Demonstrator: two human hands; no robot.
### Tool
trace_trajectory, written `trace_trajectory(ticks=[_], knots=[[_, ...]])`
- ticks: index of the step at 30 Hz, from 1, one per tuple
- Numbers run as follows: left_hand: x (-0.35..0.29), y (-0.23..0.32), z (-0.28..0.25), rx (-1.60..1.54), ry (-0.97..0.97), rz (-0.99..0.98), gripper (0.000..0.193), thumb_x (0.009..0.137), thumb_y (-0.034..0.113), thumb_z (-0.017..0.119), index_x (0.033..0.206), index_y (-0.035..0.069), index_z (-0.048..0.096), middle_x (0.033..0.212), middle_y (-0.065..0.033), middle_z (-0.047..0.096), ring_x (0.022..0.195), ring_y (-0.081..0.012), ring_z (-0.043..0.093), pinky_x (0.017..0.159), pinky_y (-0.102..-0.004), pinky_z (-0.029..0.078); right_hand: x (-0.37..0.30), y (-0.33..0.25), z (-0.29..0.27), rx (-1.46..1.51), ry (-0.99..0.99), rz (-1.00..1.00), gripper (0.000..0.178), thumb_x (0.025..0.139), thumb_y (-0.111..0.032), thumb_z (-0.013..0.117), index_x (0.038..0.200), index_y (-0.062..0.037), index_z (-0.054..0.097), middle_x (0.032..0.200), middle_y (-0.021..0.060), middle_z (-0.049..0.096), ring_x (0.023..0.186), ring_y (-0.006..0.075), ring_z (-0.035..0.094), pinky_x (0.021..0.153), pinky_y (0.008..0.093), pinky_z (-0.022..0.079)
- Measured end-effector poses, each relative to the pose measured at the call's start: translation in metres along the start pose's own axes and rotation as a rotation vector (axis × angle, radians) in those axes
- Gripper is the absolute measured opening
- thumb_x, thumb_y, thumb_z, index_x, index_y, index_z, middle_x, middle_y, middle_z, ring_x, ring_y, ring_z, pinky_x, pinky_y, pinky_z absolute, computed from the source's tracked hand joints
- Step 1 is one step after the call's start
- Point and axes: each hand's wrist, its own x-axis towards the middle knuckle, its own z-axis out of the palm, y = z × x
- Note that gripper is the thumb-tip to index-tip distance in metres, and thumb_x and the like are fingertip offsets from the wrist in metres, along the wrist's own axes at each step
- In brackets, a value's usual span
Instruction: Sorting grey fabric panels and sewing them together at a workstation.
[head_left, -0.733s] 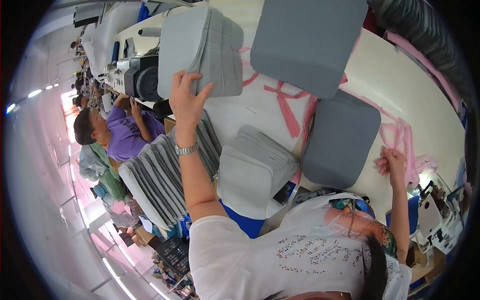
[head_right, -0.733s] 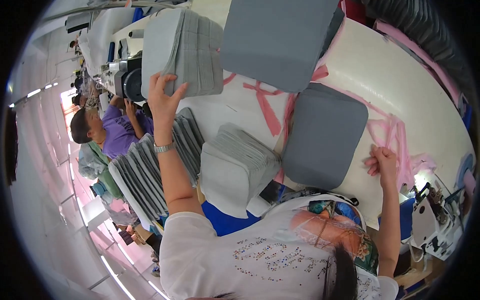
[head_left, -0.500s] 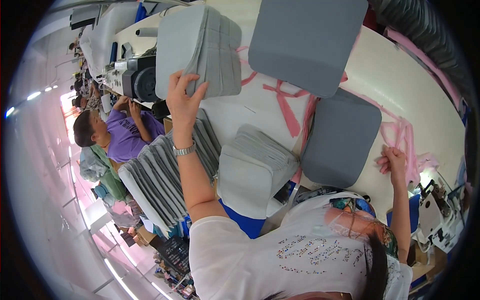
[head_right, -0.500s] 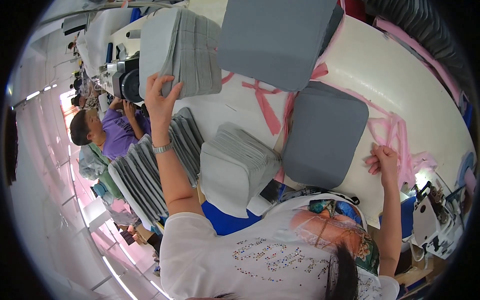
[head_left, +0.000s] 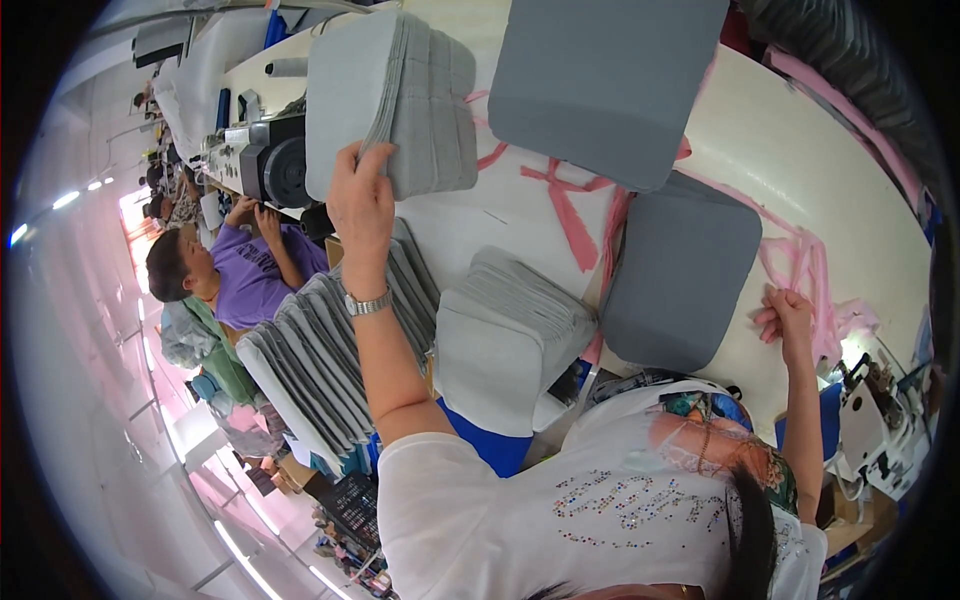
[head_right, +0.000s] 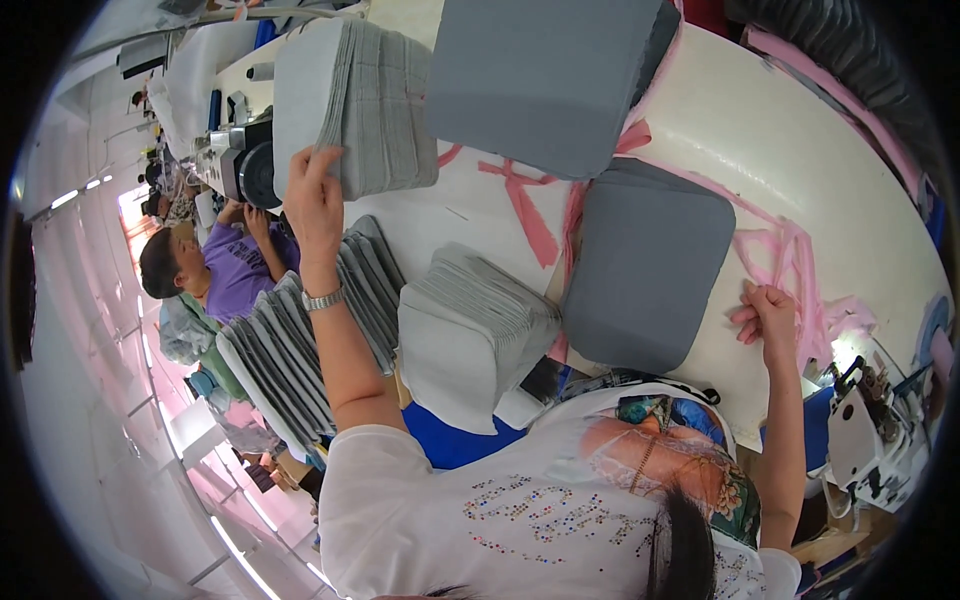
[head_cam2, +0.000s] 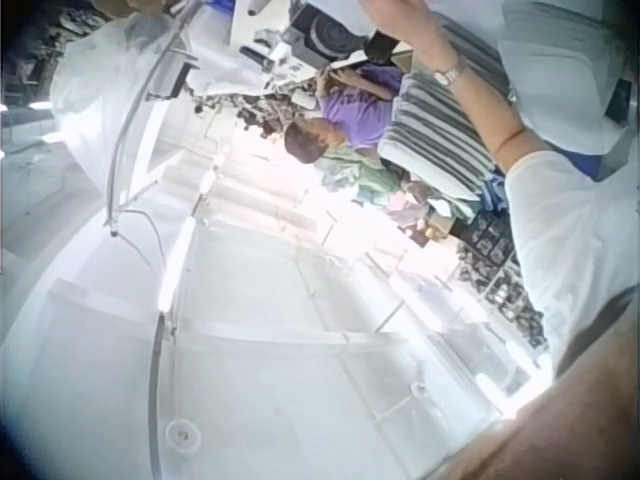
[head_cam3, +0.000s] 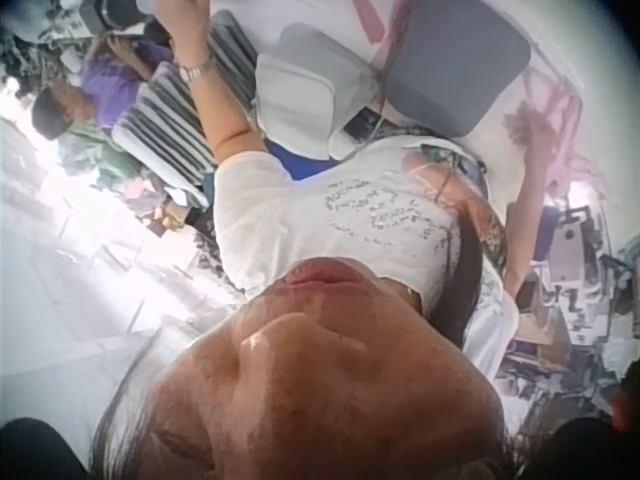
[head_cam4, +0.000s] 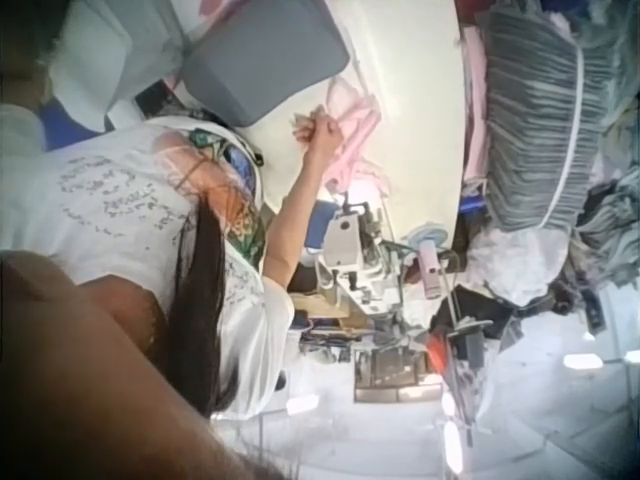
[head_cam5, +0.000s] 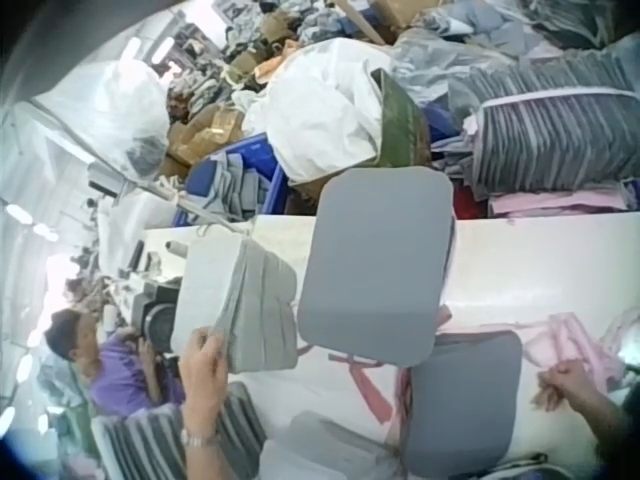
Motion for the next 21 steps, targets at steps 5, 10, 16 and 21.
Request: trace_trajectory(ticks=[5, 10, 16, 21], knots=[[-0.0048, 0.0057, 0.0062, -0.019, 0.066, 0.004, 0.022, 0.069, 0.011, 0.064, 0.090, 0.008, 0.060, 0.101, -0.0101, 0.055, 0.086, -0.0291, 0.056, 0.069, -0.0364, 0.046, 0.0007, 0.0009, -0.0007, -0.004, -0.007, -0.013, 0.031, 0.085, -0.033, 0.058, 0.073, -0.0042, 0.056, 0.056, 0.0080, 0.061, 0.033, 0.0121, 0.050, 0.030, 0.0213, 0.036], [-0.0034, 0.0043, 0.0060, -0.042, 0.066, -0.009, 0.031, 0.063, 0.020, 0.075, 0.088, 0.008, 0.061, 0.102, -0.0096, 0.054, 0.086, -0.0285, 0.056, 0.067, -0.0351, 0.045, 0.0021, 0.0023, -0.0018, 0.008, -0.007, 0.003, 0.031, 0.085, -0.033, 0.058, 0.074, -0.0036, 0.057, 0.056, 0.0081, 0.061, 0.033, 0.0121, 0.049, 0.030, 0.0213, 0.036], [-0.0022, 0.0019, 0.0016, -0.146, 0.038, -0.032, 0.030, 0.063, 0.016, 0.076, 0.088, 0.008, 0.062, 0.102, -0.0097, 0.055, 0.083, -0.0266, 0.056, 0.067, -0.0326, 0.045, 0.0009, 0.0008, -0.0013, 0.006, -0.010, 0.008, 0.031, 0.085, -0.032, 0.057, 0.073, -0.0036, 0.057, 0.056, 0.0080, 0.061, 0.033, 0.0122, 0.050, 0.029, 0.0213, 0.037], [-0.0014, -0.0019, -0.0007, -0.213, -0.008, -0.076, 0.029, 0.064, 0.012, 0.074, 0.091, 0.008, 0.064, 0.101, -0.0104, 0.054, 0.086, -0.0266, 0.057, 0.071, -0.0323, 0.046, 0.0009, -0.0009, -0.0018, -0.008, -0.026, -0.013, 0.030, 0.086, -0.030, 0.057, 0.072, -0.0036, 0.057, 0.055, 0.0080, 0.061, 0.033, 0.0120, 0.050, 0.029, 0.0209, 0.036]])
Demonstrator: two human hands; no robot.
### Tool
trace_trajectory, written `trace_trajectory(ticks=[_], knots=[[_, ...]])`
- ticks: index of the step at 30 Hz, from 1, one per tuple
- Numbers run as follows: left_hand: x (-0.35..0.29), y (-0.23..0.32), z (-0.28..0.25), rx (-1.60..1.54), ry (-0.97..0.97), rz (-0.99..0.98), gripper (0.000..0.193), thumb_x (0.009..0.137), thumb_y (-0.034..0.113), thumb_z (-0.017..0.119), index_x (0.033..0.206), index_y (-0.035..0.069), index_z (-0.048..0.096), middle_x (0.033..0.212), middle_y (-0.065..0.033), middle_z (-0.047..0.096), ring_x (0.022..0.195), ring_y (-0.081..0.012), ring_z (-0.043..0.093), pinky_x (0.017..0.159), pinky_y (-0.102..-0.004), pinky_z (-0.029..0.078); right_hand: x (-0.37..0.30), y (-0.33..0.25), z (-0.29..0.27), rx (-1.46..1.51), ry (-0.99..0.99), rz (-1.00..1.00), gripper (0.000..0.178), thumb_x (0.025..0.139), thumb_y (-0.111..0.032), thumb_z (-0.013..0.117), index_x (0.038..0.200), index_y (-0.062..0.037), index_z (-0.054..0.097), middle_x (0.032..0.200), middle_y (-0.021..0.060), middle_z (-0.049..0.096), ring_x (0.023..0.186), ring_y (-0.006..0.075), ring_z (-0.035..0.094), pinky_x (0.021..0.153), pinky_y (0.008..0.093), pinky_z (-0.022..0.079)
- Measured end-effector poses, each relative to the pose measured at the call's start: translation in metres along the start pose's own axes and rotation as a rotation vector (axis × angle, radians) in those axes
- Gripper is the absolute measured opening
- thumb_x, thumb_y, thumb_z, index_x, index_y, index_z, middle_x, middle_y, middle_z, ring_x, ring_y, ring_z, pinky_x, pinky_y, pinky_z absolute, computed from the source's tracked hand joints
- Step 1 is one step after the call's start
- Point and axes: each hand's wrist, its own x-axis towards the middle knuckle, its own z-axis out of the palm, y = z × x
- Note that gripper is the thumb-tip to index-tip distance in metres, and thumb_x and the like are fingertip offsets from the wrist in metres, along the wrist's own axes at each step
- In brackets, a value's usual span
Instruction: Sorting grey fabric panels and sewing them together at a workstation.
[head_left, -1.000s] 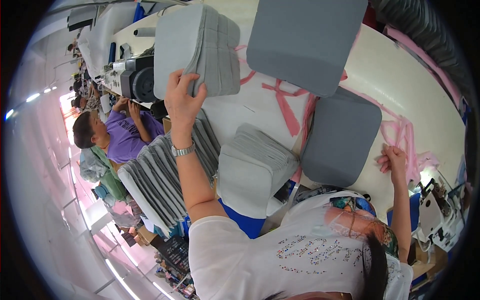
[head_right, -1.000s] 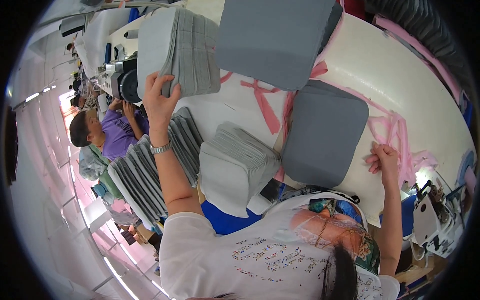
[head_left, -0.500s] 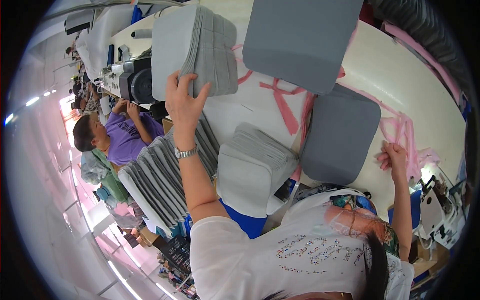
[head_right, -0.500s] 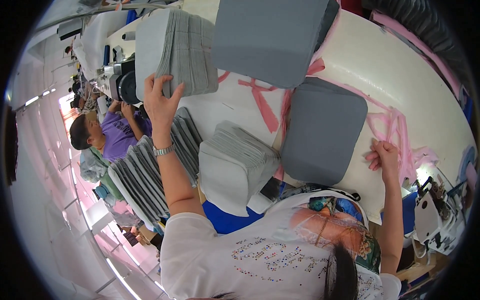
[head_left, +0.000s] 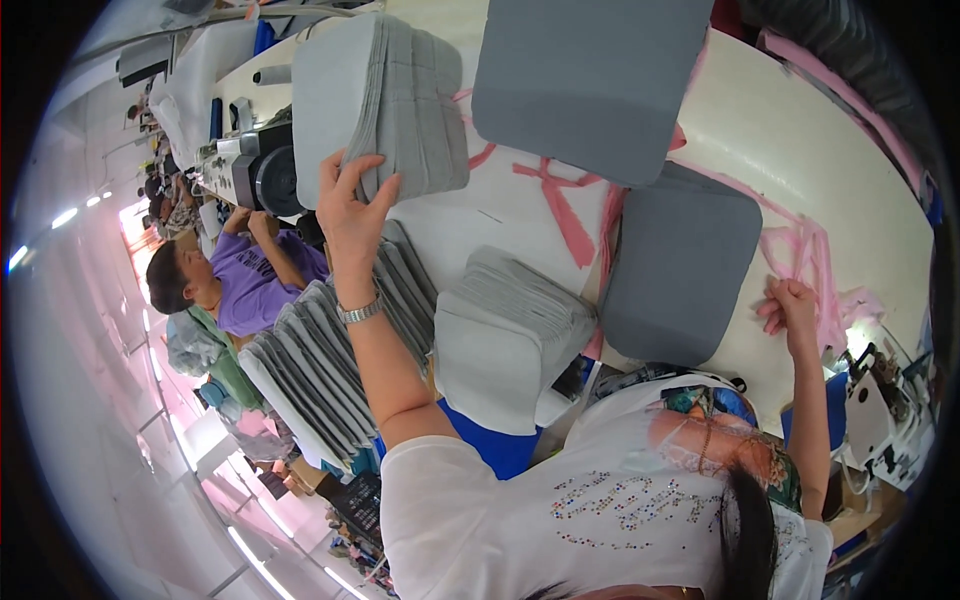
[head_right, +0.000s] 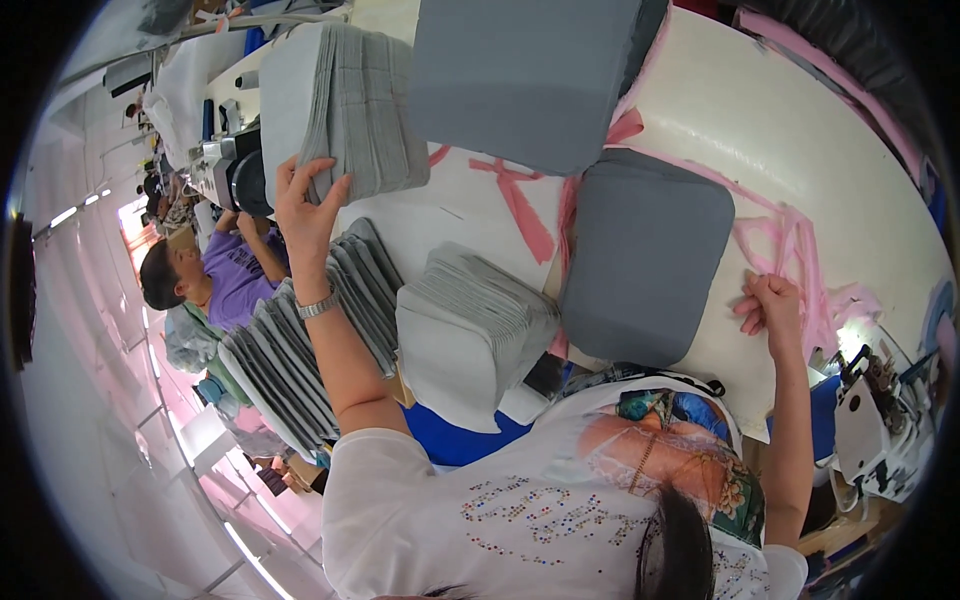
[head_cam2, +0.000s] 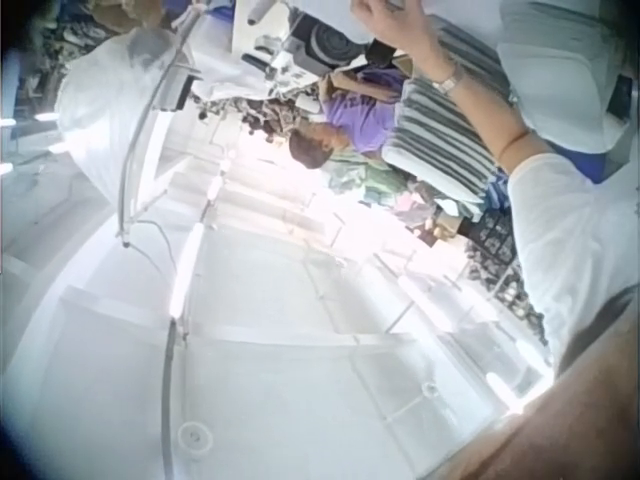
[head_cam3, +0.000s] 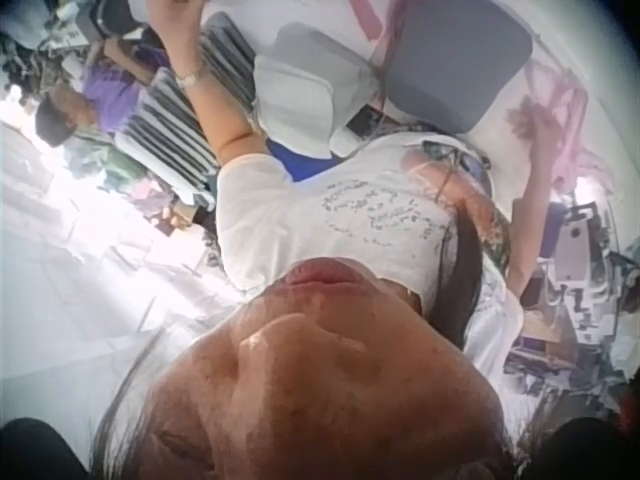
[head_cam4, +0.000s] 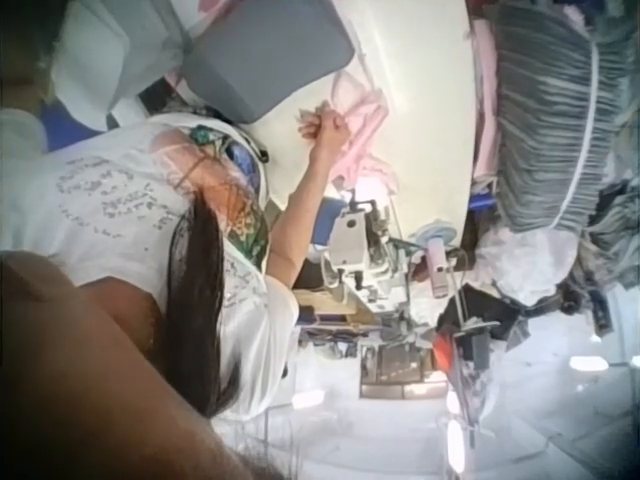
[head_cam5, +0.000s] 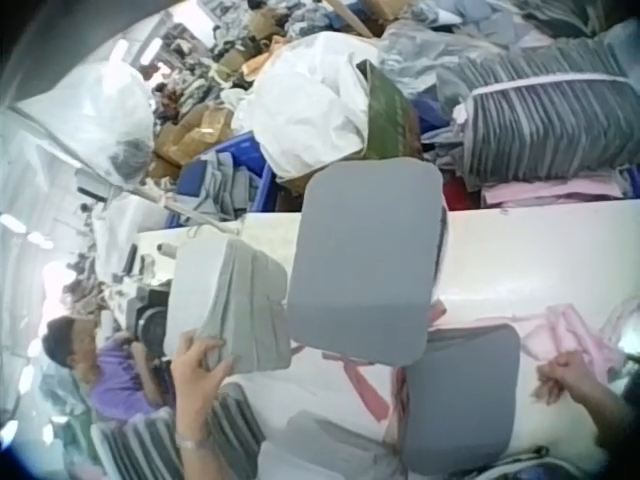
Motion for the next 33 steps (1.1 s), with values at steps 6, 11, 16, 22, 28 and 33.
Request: trace_trajectory(ticks=[6, 11, 16, 22, 28, 33], knots=[[0.000, 0.003, 0.000, 0.065, 0.007, 0.032, 0.030, 0.064, 0.013, 0.073, 0.092, 0.008, 0.063, 0.103, -0.0112, 0.054, 0.087, -0.0283, 0.057, 0.070, -0.0336, 0.046, 0.002, 0.004, -0.001, 0.013, -0.001, 0.003, 0.029, 0.086, -0.029, 0.057, 0.072, -0.0034, 0.057, 0.056, 0.0082, 0.061, 0.033, 0.0118, 0.050, 0.029, 0.0207, 0.036], [0.000, 0.002, 0.003, 0.071, 0.010, 0.018, 0.024, 0.067, 0.009, 0.066, 0.091, 0.008, 0.063, 0.104, -0.0128, 0.054, 0.086, -0.0292, 0.058, 0.069, -0.0341, 0.047, 0.001, 0.001, -0.001, 0.004, 0.002, 0.003, 0.029, 0.086, -0.029, 0.057, 0.072, -0.0034, 0.057, 0.056, 0.0081, 0.061, 0.033, 0.0117, 0.050, 0.029, 0.0206, 0.036], [0.002, 0.000, 0.003, 0.126, 0.066, 0.081, 0.022, 0.070, 0.003, 0.057, 0.091, 0.008, 0.063, 0.103, -0.0151, 0.054, 0.084, -0.0306, 0.058, 0.068, -0.0347, 0.047, 0.002, 0.002, -0.001, 0.011, 0.002, 0.022, 0.029, 0.086, -0.029, 0.057, 0.073, -0.0037, 0.057, 0.056, 0.0078, 0.061, 0.033, 0.0116, 0.050, 0.029, 0.0204, 0.036], [-0.001, 0.003, 0.008, 0.147, 0.029, 0.096, 0.020, 0.070, 0.007, 0.062, 0.091, 0.009, 0.062, 0.105, -0.0153, 0.052, 0.086, -0.0319, 0.056, 0.071, -0.0366, 0.046, 0.001, 0.001, -0.001, 0.020, -0.008, 0.031, 0.028, 0.086, -0.030, 0.057, 0.073, -0.0045, 0.056, 0.056, 0.0074, 0.061, 0.033, 0.0115, 0.050, 0.029, 0.0204, 0.035], [-0.002, 0.006, 0.007, 0.195, 0.023, 0.061, 0.034, 0.062, 0.019, 0.078, 0.090, 0.009, 0.062, 0.107, -0.0126, 0.050, 0.092, -0.0311, 0.054, 0.073, -0.0359, 0.045, 0.002, 0.003, -0.002, 0.025, -0.003, 0.032, 0.027, 0.086, -0.029, 0.057, 0.073, -0.0047, 0.056, 0.056, 0.0075, 0.061, 0.033, 0.0116, 0.050, 0.029, 0.0204, 0.036], [-0.001, 0.005, 0.004, 0.100, 0.010, 0.049, 0.033, 0.062, 0.016, 0.077, 0.091, 0.008, 0.062, 0.105, -0.0118, 0.051, 0.090, -0.0294, 0.054, 0.072, -0.0353, 0.045, 0.002, 0.003, -0.002, 0.035, -0.016, 0.038, 0.028, 0.086, -0.029, 0.057, 0.073, -0.0044, 0.057, 0.056, 0.0073, 0.061, 0.033, 0.0117, 0.050, 0.030, 0.0206, 0.036]])
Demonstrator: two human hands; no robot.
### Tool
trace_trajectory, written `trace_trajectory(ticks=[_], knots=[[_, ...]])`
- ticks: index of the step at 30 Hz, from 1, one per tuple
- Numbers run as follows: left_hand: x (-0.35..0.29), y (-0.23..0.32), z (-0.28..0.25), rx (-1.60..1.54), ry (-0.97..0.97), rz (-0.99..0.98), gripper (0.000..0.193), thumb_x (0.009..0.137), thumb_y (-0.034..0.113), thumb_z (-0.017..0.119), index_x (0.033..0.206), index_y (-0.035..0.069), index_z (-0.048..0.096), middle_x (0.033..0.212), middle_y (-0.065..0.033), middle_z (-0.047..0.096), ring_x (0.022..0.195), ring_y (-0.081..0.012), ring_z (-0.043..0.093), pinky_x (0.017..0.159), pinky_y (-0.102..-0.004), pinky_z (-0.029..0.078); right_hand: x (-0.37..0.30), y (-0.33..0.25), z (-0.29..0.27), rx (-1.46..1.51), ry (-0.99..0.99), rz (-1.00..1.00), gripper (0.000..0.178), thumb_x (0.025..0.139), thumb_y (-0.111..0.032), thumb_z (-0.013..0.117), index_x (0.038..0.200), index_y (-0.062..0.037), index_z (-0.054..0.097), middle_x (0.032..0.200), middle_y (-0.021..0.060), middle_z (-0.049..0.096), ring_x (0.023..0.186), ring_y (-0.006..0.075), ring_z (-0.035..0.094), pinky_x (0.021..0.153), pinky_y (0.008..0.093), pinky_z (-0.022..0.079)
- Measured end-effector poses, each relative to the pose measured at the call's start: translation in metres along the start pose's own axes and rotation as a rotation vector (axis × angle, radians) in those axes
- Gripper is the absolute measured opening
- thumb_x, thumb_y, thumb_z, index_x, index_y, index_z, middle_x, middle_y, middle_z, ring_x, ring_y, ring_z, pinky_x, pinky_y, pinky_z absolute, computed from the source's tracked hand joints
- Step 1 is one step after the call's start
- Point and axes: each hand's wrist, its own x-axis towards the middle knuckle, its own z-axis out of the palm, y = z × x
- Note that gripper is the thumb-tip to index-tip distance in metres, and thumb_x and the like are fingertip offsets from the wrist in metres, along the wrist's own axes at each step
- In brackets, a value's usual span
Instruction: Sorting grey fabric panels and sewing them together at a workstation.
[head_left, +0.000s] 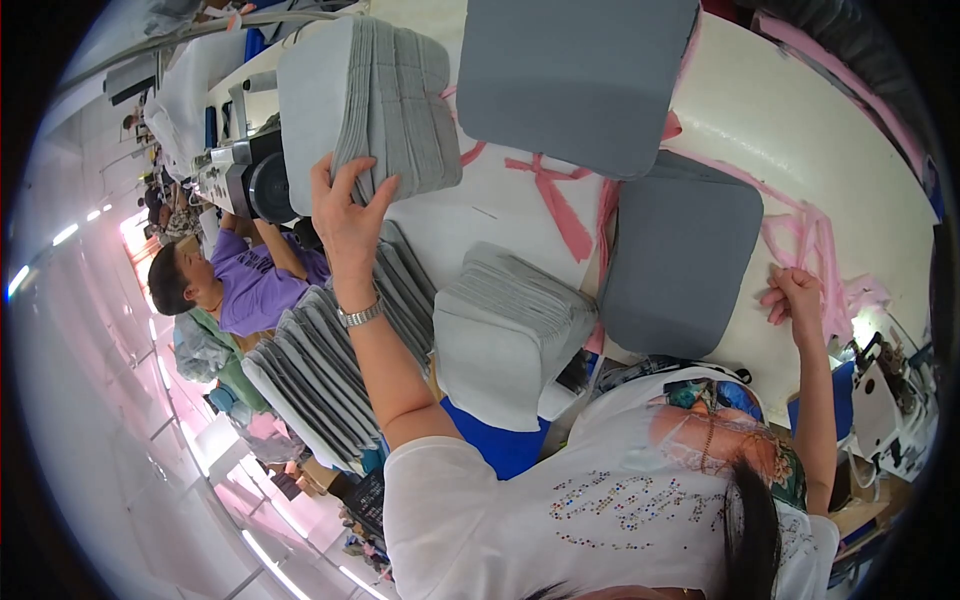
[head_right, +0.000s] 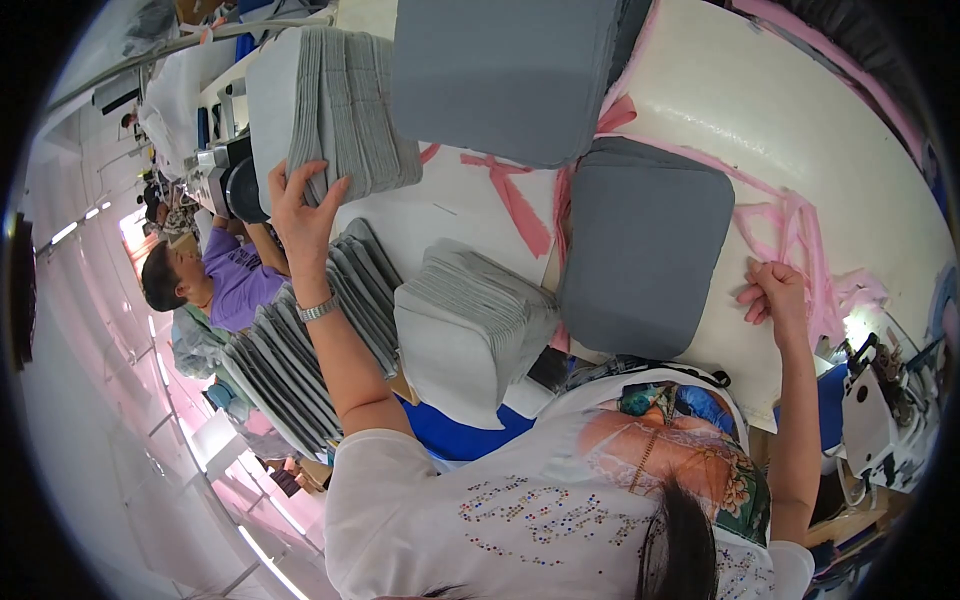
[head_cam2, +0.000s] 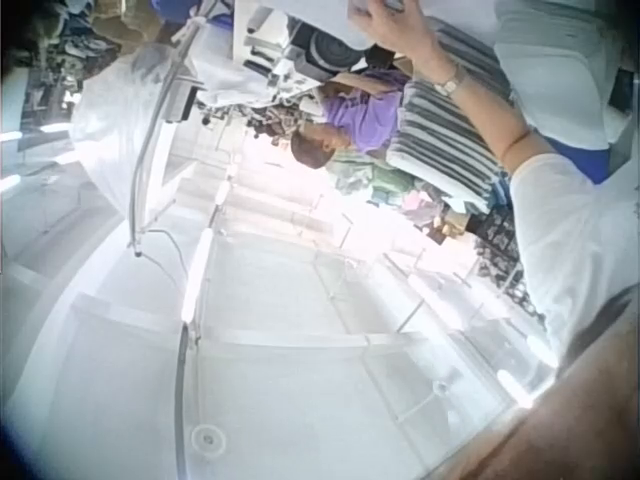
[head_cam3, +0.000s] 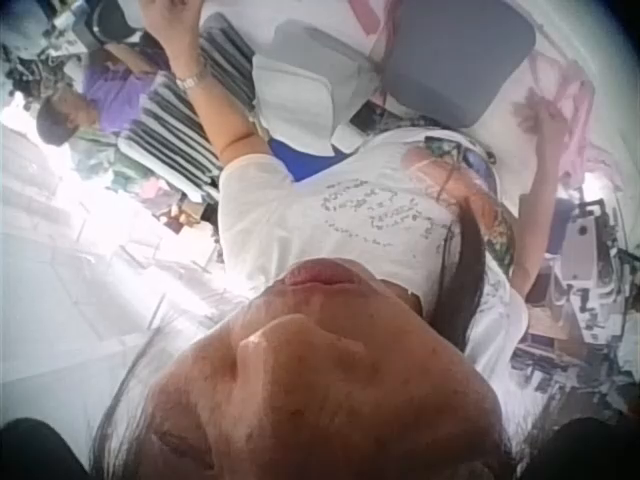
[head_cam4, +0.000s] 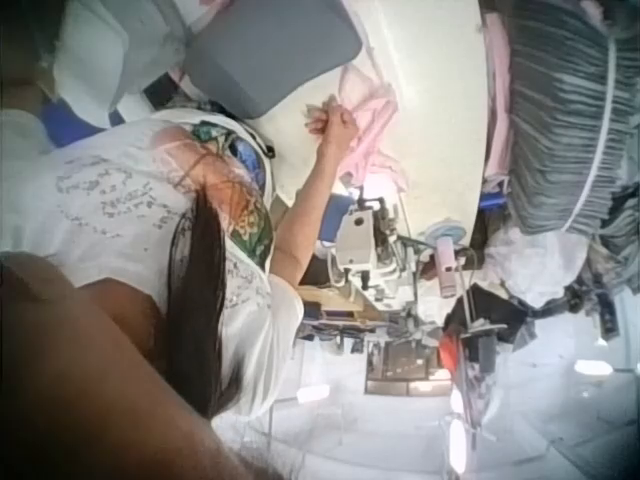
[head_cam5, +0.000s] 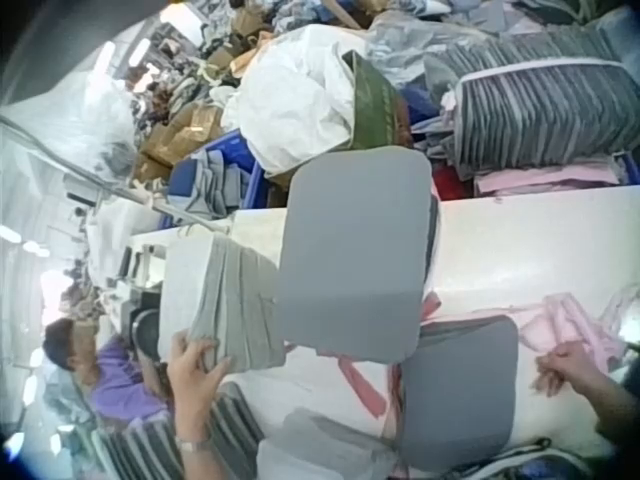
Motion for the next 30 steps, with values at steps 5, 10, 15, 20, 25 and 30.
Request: trace_trajectory(ticks=[5, 10, 15, 20, 25, 30], knots=[[0.000, -0.005, -0.001, -0.035, 0.001, 0.002, 0.032, 0.063, 0.014, 0.075, 0.091, 0.009, 0.063, 0.103, -0.0112, 0.052, 0.088, -0.0285, 0.055, 0.071, -0.0349, 0.046, 0.000, 0.000, 0.000, -0.009, -0.005, -0.015, 0.029, 0.086, -0.030, 0.058, 0.073, -0.0045, 0.057, 0.056, 0.0072, 0.061, 0.033, 0.0115, 0.050, 0.030, 0.0205, 0.036], [0.002, 0.003, 0.002, 0.083, 0.006, 0.049, 0.029, 0.064, 0.009, 0.067, 0.093, 0.009, 0.063, 0.104, -0.0118, 0.052, 0.089, -0.0289, 0.056, 0.072, -0.0352, 0.046, 0.001, 0.000, -0.001, 0.007, -0.010, -0.011, 0.029, 0.086, -0.031, 0.058, 0.073, -0.0048, 0.057, 0.056, 0.0070, 0.061, 0.034, 0.0112, 0.050, 0.030, 0.0203, 0.037], [0.002, 0.008, -0.007, 0.084, -0.061, -0.019, 0.030, 0.066, 0.008, 0.061, 0.096, 0.011, 0.063, 0.105, -0.0135, 0.052, 0.092, -0.0312, 0.055, 0.075, -0.0364, 0.046, -0.001, -0.001, -0.001, -0.009, -0.010, -0.021, 0.028, 0.086, -0.030, 0.057, 0.074, -0.0054, 0.057, 0.056, 0.0066, 0.061, 0.034, 0.0108, 0.050, 0.030, 0.0199, 0.036], [0.001, 0.001, -0.005, 0.079, -0.029, 0.043, 0.032, 0.065, 0.007, 0.059, 0.096, 0.011, 0.063, 0.106, -0.0128, 0.052, 0.091, -0.0307, 0.055, 0.074, -0.0361, 0.046, -0.003, -0.001, 0.001, -0.015, 0.000, -0.064, 0.027, 0.086, -0.030, 0.057, 0.074, -0.0054, 0.057, 0.057, 0.0064, 0.061, 0.034, 0.0102, 0.050, 0.030, 0.0196, 0.035], [0.006, -0.019, -0.004, -0.006, 0.076, -0.026, 0.031, 0.064, 0.004, 0.057, 0.093, 0.010, 0.065, 0.103, -0.0113, 0.055, 0.085, -0.0290, 0.057, 0.072, -0.0333, 0.046, -0.005, 0.000, -0.004, -0.058, -0.059, -0.178, 0.027, 0.085, -0.028, 0.057, 0.072, -0.0047, 0.058, 0.057, 0.0065, 0.061, 0.033, 0.0086, 0.047, 0.029, 0.0197, 0.029], [0.020, -0.040, -0.050, -0.109, 0.257, 0.005, 0.028, 0.065, 0.002, 0.055, 0.090, 0.006, 0.065, 0.097, -0.0120, 0.056, 0.083, -0.0284, 0.057, 0.071, -0.0313, 0.046, -0.046, -0.024, 0.008, -0.239, -0.290, -0.249, 0.027, 0.081, -0.026, 0.059, 0.068, -0.0018, 0.061, 0.057, 0.0073, 0.061, 0.031, 0.0068, 0.042, 0.030, 0.0194, 0.027]])
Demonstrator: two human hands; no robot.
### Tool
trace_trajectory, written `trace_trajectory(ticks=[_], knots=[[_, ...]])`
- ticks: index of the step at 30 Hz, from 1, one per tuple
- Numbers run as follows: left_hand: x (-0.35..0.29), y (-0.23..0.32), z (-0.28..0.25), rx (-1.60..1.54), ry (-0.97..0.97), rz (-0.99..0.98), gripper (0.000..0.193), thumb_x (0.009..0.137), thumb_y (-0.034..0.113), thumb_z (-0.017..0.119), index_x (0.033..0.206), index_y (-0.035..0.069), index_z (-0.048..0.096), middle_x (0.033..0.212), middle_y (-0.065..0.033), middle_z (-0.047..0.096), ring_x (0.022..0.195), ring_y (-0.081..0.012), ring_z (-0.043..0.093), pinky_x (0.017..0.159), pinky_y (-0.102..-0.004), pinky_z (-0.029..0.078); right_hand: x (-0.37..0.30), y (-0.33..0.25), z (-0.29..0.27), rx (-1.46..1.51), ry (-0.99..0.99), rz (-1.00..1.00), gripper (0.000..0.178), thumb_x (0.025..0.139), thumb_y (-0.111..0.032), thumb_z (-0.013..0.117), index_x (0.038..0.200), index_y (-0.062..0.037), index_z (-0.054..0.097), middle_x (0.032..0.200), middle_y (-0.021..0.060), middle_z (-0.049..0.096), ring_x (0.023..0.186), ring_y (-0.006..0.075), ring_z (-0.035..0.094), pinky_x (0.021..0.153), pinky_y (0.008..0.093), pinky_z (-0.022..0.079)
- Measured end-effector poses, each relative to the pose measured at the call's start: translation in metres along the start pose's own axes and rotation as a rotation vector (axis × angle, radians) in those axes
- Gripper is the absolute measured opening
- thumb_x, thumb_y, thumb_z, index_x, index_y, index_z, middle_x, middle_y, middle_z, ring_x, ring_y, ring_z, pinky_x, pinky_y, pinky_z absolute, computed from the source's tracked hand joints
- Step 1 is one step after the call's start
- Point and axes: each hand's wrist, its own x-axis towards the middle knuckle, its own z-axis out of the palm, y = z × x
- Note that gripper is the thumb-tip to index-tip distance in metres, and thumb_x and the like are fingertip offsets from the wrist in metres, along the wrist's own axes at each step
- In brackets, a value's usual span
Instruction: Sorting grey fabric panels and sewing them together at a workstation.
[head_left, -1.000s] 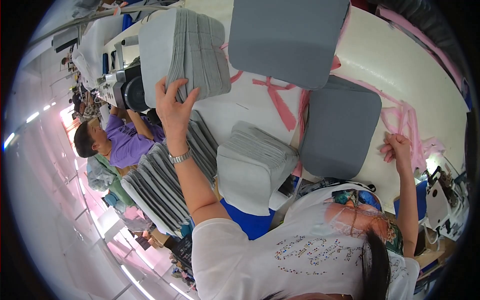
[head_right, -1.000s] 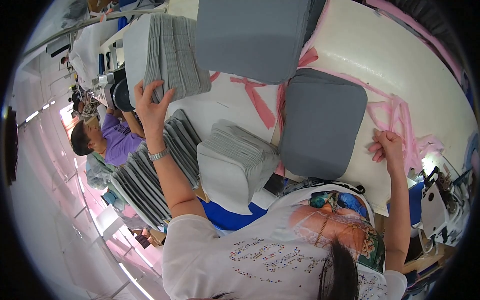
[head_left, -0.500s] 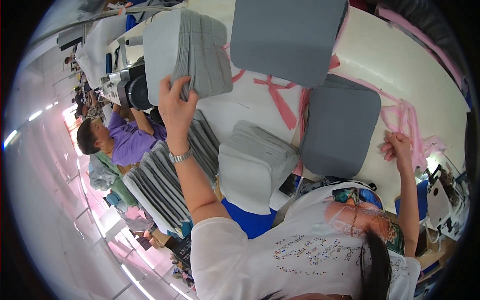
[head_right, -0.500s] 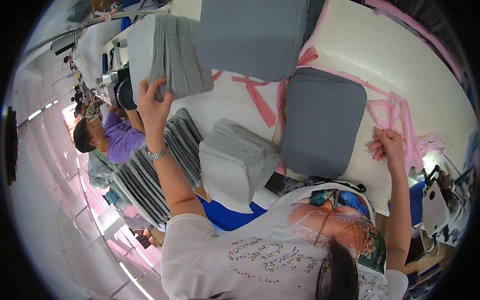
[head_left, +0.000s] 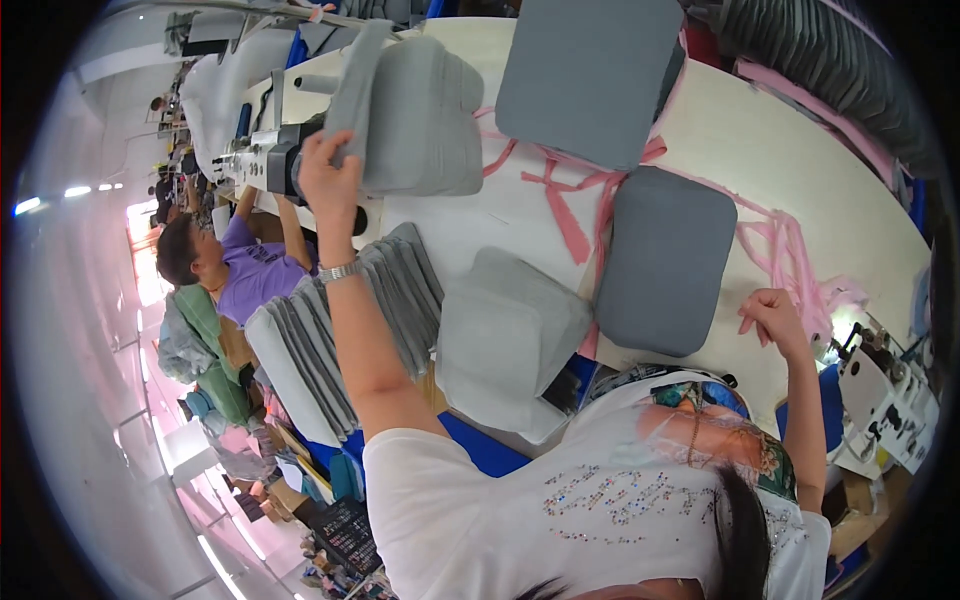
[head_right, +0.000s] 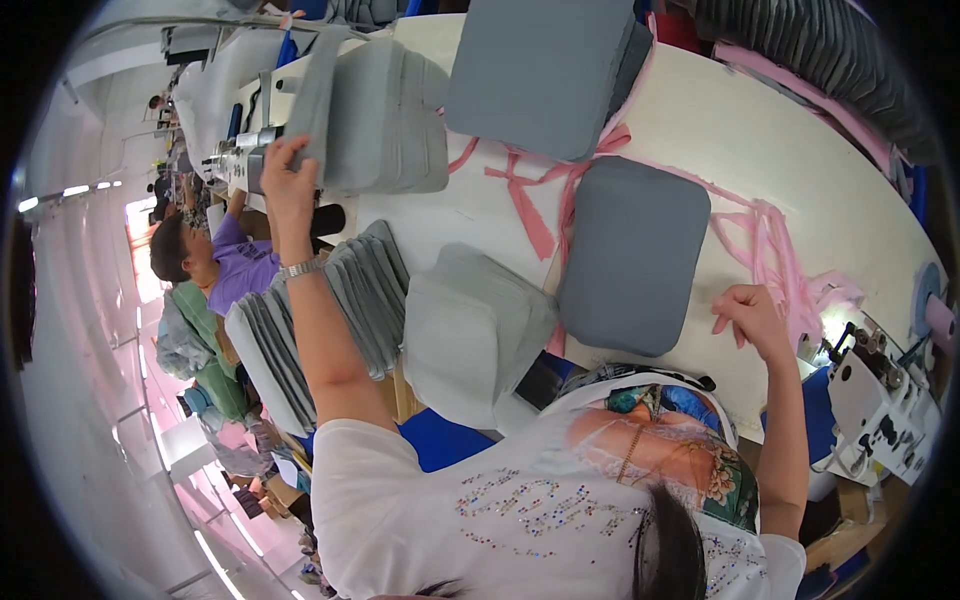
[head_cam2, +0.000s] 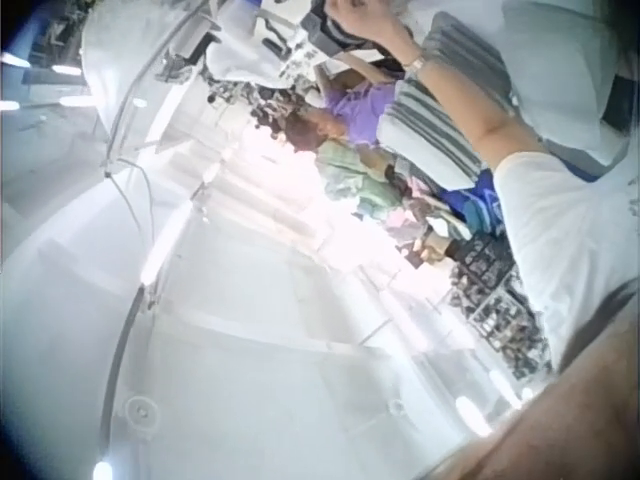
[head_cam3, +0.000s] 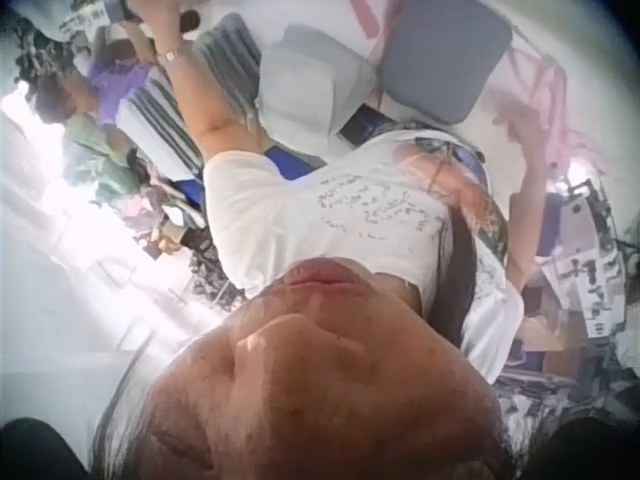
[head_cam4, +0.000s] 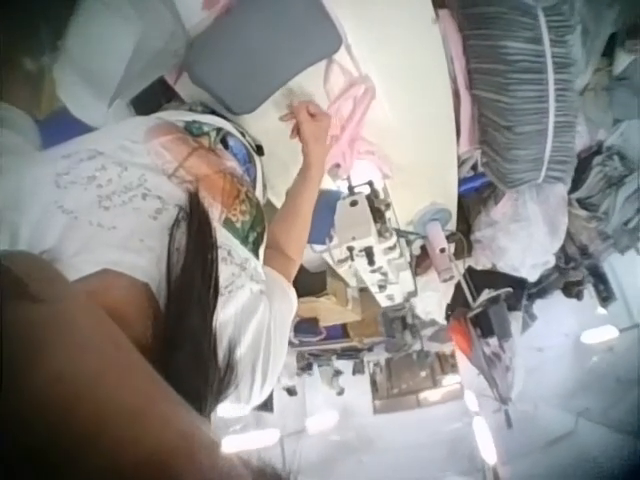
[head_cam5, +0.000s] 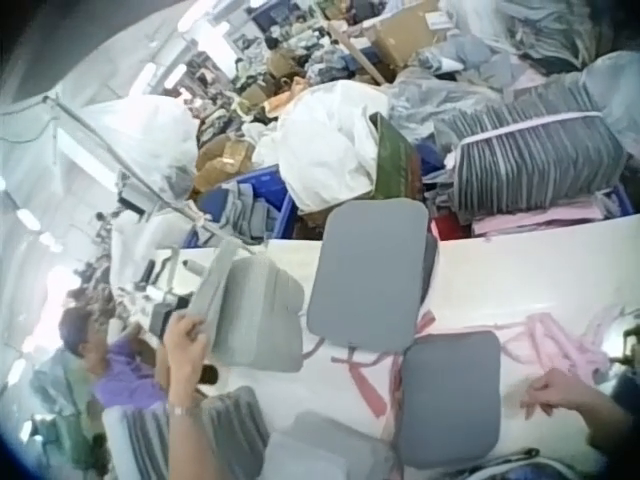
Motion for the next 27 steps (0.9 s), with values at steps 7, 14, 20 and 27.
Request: trace_trajectory(ticks=[7, 14, 20, 27], knots=[[-0.036, 0.109, -0.075, 0.326, 0.163, 0.138, 0.032, 0.064, -0.002, 0.055, 0.092, 0.008, 0.065, 0.101, -0.0137, 0.056, 0.090, -0.0289, 0.056, 0.075, -0.0367, 0.046, 0.002, -0.089, 0.078, 0.198, -0.244, -0.319, 0.039, 0.087, -0.032, 0.055, 0.115, -0.0051, 0.053, 0.101, 0.0065, 0.062, 0.081, 0.0101, 0.057, 0.065, 0.0209, 0.044], [-0.157, 0.250, 0.010, -0.639, -0.294, 0.068, 0.062, 0.066, -0.003, 0.057, 0.126, 0.009, 0.048, 0.124, -0.0124, 0.050, 0.105, -0.0258, 0.053, 0.082, -0.0338, 0.046, 0.007, -0.109, 0.138, 0.777, -0.251, -0.465, 0.050, 0.095, -0.038, 0.039, 0.135, -0.0090, 0.034, 0.120, 0.0055, 0.051, 0.102, 0.0136, 0.052, 0.083, 0.0263, 0.044], [-0.178, 0.270, 0.040, -1.179, -0.468, -0.130, 0.051, 0.072, 0.009, 0.068, 0.120, 0.002, 0.050, 0.112, -0.0070, 0.052, 0.097, -0.0161, 0.053, 0.078, -0.0288, 0.046, -0.048, -0.083, 0.115, 0.736, -0.149, -0.526, 0.044, 0.097, -0.034, 0.035, 0.133, -0.0086, 0.036, 0.114, 0.0036, 0.052, 0.099, 0.0123, 0.052, 0.088, 0.0286, 0.044], [-0.197, 0.297, 0.027, -1.347, -0.485, -0.170, 0.031, 0.077, 0.007, 0.065, 0.107, 0.000, 0.057, 0.105, -0.0045, 0.051, 0.093, -0.0122, 0.053, 0.074, -0.0227, 0.047, -0.085, -0.057, 0.113, 0.801, -0.092, -0.555, 0.042, 0.097, -0.037, 0.032, 0.115, -0.0039, 0.049, 0.104, 0.0063, 0.057, 0.091, 0.0134, 0.056, 0.081, 0.0284, 0.048]])
